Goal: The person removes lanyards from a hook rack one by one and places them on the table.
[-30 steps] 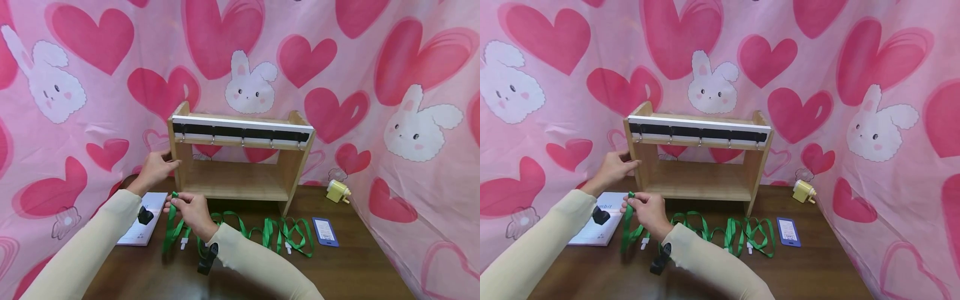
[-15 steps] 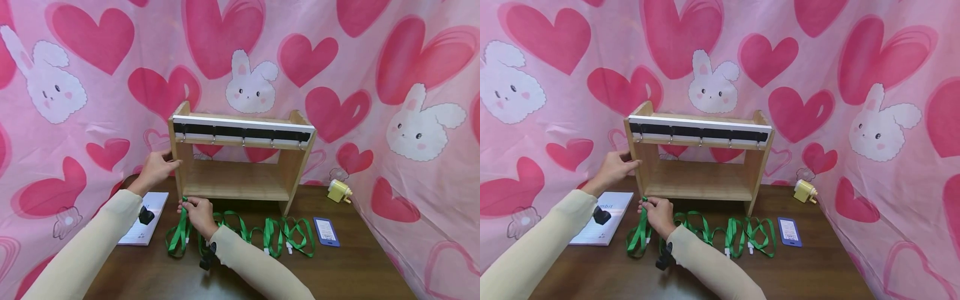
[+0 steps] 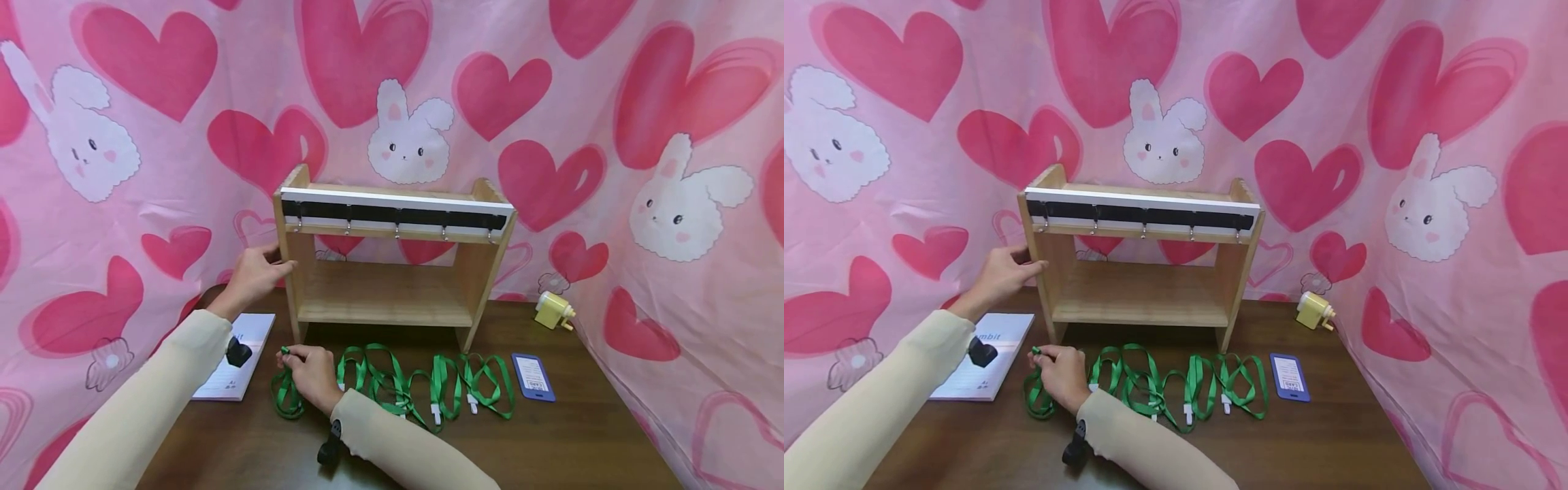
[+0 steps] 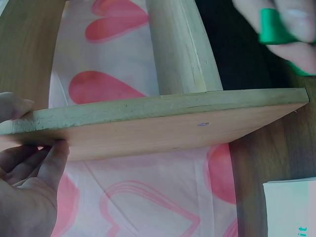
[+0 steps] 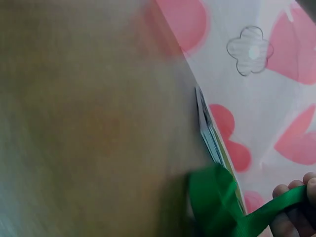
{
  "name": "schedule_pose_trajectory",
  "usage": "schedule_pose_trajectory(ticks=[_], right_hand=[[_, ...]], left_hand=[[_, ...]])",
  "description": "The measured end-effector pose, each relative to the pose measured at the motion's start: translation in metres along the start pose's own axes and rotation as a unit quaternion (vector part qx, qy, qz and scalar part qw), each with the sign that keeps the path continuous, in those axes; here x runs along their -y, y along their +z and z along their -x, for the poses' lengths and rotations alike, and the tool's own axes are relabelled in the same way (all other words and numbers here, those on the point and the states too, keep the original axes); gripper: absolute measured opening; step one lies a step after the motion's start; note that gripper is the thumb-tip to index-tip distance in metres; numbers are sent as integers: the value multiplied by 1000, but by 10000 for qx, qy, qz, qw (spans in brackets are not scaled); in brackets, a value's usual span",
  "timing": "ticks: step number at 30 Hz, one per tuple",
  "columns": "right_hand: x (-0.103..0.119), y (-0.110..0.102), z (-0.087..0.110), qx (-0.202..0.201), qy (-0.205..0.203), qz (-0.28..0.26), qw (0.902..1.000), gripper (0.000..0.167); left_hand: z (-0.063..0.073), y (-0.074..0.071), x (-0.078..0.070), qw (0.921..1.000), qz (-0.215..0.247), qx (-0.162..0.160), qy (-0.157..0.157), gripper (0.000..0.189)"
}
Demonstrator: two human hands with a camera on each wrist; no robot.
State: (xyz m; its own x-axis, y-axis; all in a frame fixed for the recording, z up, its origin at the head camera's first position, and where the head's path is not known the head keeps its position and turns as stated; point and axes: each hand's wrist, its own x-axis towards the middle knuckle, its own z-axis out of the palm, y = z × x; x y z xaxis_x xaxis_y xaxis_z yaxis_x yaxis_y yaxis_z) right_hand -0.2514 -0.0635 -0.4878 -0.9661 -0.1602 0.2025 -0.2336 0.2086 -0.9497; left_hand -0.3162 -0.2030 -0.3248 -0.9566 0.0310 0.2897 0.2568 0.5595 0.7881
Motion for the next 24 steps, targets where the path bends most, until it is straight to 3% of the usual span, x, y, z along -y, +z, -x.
schedule_pose_trajectory(ticks=[12,24], right_hand=[[-13,11,16,33,821,-616,9947,10],[-20,13,11,-70,939,-743,9928,11]], left_hand=[[1,0,1,9999,-97,-42,-1,60],[1,-1,0,10000,-17,10,-7,61]])
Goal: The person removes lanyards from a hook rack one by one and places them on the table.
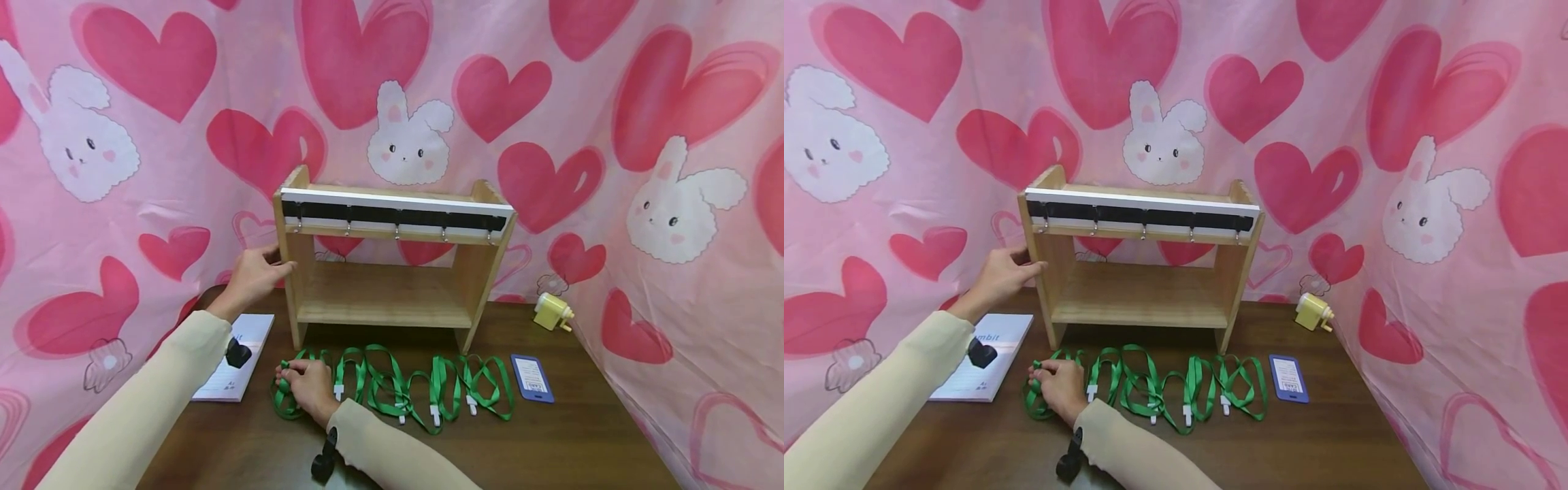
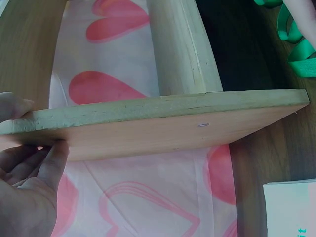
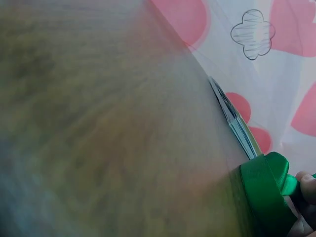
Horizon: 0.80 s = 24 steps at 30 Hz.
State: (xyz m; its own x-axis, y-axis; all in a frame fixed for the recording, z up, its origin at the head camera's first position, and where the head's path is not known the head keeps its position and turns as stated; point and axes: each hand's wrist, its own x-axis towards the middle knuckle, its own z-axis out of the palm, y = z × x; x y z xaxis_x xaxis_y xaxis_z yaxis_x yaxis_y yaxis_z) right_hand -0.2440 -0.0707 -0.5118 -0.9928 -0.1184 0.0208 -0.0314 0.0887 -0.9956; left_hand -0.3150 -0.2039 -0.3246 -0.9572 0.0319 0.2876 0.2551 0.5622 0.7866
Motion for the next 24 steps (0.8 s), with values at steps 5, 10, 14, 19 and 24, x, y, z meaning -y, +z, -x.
schedule_pose_trajectory(ticks=[5,10,14,19,24], right_hand=[[-1,1,-2,2,-121,183,9998,11],[-1,2,-2,-89,-137,353,9992,10],[0,0,-2,-201,-122,704,9972,10],[-1,-2,0,-310,-188,1132,9929,18],[-1,-4,2,-287,-238,1194,9921,24]], left_hand=[[-1,-2,-1,10000,-25,-12,25,60],[-2,-2,-2,9999,-100,-10,-10,60],[-2,-1,-3,9999,-116,-12,-50,59],[-2,-1,-4,9999,-127,-6,-94,60],[-1,1,-4,9998,-148,-17,-91,59]])
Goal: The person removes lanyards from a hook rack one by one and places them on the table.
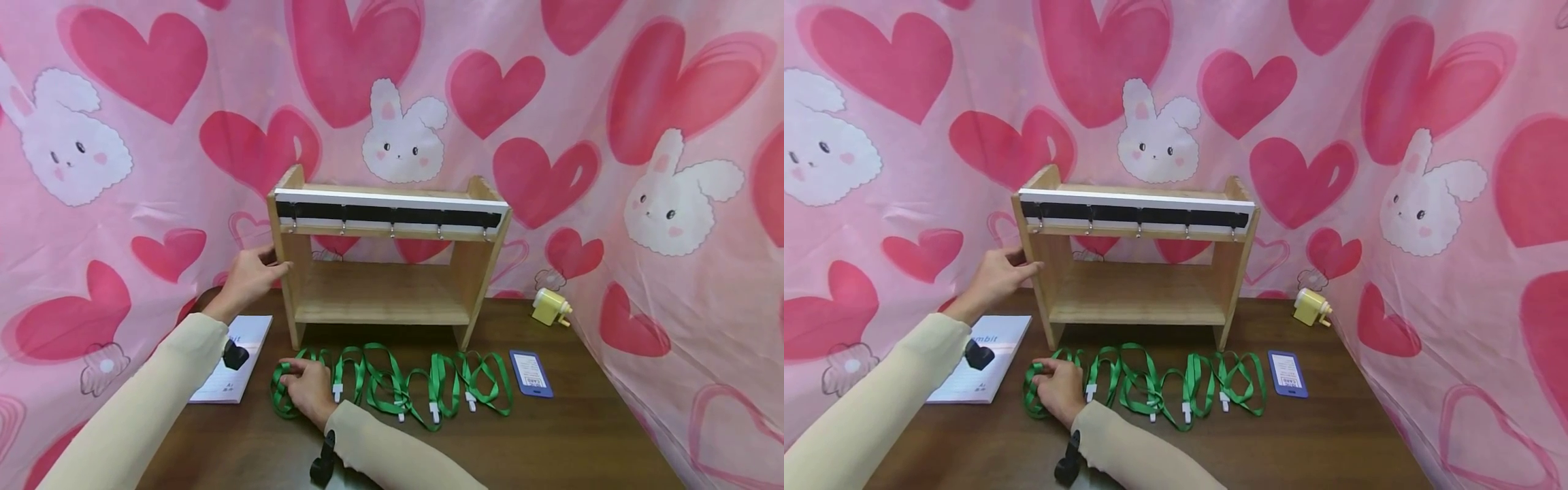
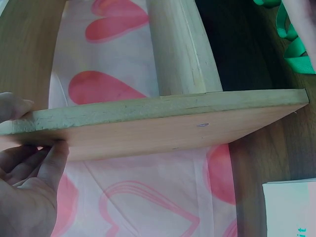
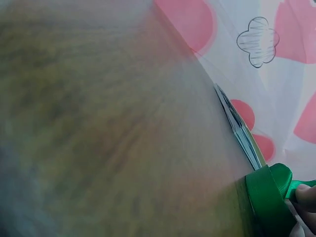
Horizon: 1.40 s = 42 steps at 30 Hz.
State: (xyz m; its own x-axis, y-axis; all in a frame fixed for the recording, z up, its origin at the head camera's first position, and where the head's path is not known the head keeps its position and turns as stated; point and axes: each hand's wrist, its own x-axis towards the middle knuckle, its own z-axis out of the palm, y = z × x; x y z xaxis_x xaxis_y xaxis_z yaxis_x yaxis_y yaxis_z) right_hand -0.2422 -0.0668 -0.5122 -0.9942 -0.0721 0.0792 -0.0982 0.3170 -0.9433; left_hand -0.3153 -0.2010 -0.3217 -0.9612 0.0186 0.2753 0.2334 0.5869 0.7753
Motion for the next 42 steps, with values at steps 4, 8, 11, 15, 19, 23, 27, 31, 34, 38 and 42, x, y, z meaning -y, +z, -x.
schedule_pose_trajectory(ticks=[4,8,11,15,19,23,27,31,34,38,42], right_hand=[[0,0,2,20,7,-11,10000,26],[3,-1,3,32,-52,-80,9999,27],[7,-3,3,-17,-129,-124,9998,28],[11,-5,2,-114,-230,-215,9994,30],[11,-8,1,-48,-259,-617,9977,28],[11,-12,1,8,-304,-904,9954,26],[12,-18,0,38,-347,-1127,9930,25],[16,-28,-3,83,-309,-1281,9912,24],[20,-38,-7,92,-440,-1235,9913,24],[28,-53,-11,183,-664,-1244,9898,25],[36,-67,-13,292,-794,-1070,9906,23]], left_hand=[[1,0,1,10000,-46,-5,-3,59],[2,1,1,10000,-70,-24,22,59],[2,0,1,9999,-66,-45,63,58],[1,-1,0,9999,-47,-42,116,57],[0,-1,1,9999,-36,-39,140,57],[0,0,1,9999,8,-16,115,58],[0,0,2,10000,52,-12,78,60],[0,1,3,10000,48,-24,73,60],[-1,1,3,9999,39,-39,101,59],[-2,1,4,9998,51,-86,160,58],[-2,2,5,9997,26,-142,185,58]])
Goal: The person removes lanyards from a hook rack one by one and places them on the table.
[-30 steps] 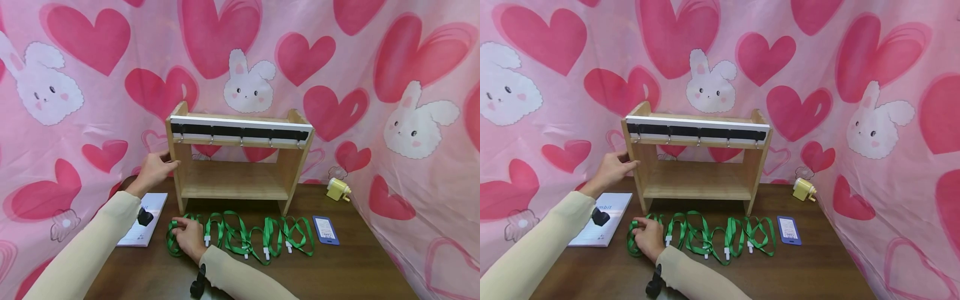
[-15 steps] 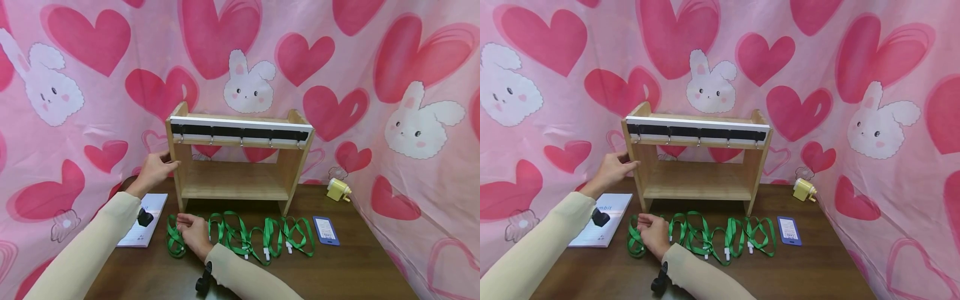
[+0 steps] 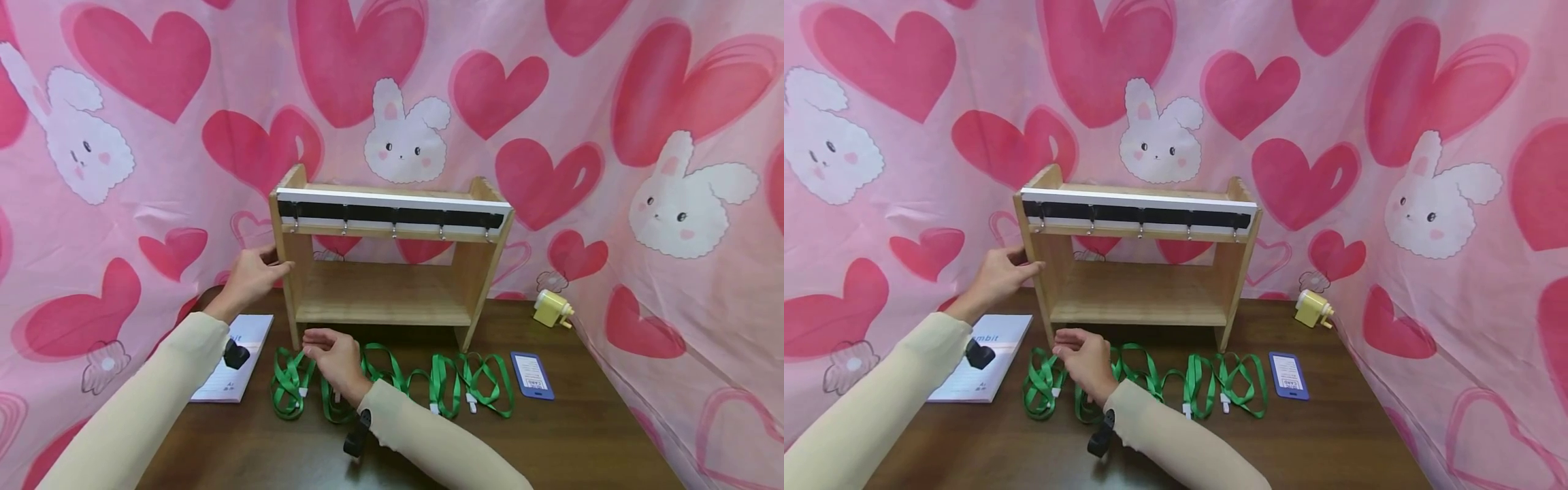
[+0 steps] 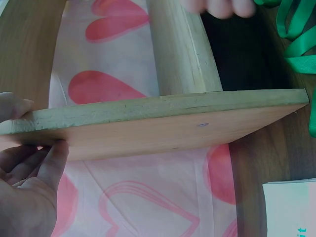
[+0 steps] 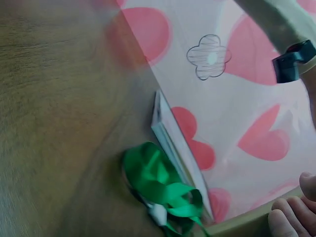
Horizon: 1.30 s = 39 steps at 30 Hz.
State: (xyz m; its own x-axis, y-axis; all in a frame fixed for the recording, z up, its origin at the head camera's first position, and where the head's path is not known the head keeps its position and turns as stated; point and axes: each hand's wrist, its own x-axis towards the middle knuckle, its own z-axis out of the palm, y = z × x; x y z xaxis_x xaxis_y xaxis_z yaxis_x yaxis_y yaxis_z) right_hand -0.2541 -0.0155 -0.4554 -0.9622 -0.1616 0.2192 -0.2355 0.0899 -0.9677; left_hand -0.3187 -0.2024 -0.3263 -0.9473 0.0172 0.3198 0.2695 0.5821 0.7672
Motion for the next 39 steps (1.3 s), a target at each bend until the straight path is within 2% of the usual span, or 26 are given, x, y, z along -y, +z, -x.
schedule_pose_trajectory(ticks=[6,19,29,39], right_hand=[[19,-17,0,277,-165,339,9989,21],[57,-44,2,630,-434,437,9961,25],[69,-69,7,844,-424,489,9943,25],[77,-100,6,769,-476,501,9946,27]], left_hand=[[0,0,0,10000,-15,-34,13,58],[1,-1,-3,9999,-78,57,-38,59],[2,-2,-2,9999,-56,99,-95,58],[1,-3,-4,9996,11,171,-231,62]])
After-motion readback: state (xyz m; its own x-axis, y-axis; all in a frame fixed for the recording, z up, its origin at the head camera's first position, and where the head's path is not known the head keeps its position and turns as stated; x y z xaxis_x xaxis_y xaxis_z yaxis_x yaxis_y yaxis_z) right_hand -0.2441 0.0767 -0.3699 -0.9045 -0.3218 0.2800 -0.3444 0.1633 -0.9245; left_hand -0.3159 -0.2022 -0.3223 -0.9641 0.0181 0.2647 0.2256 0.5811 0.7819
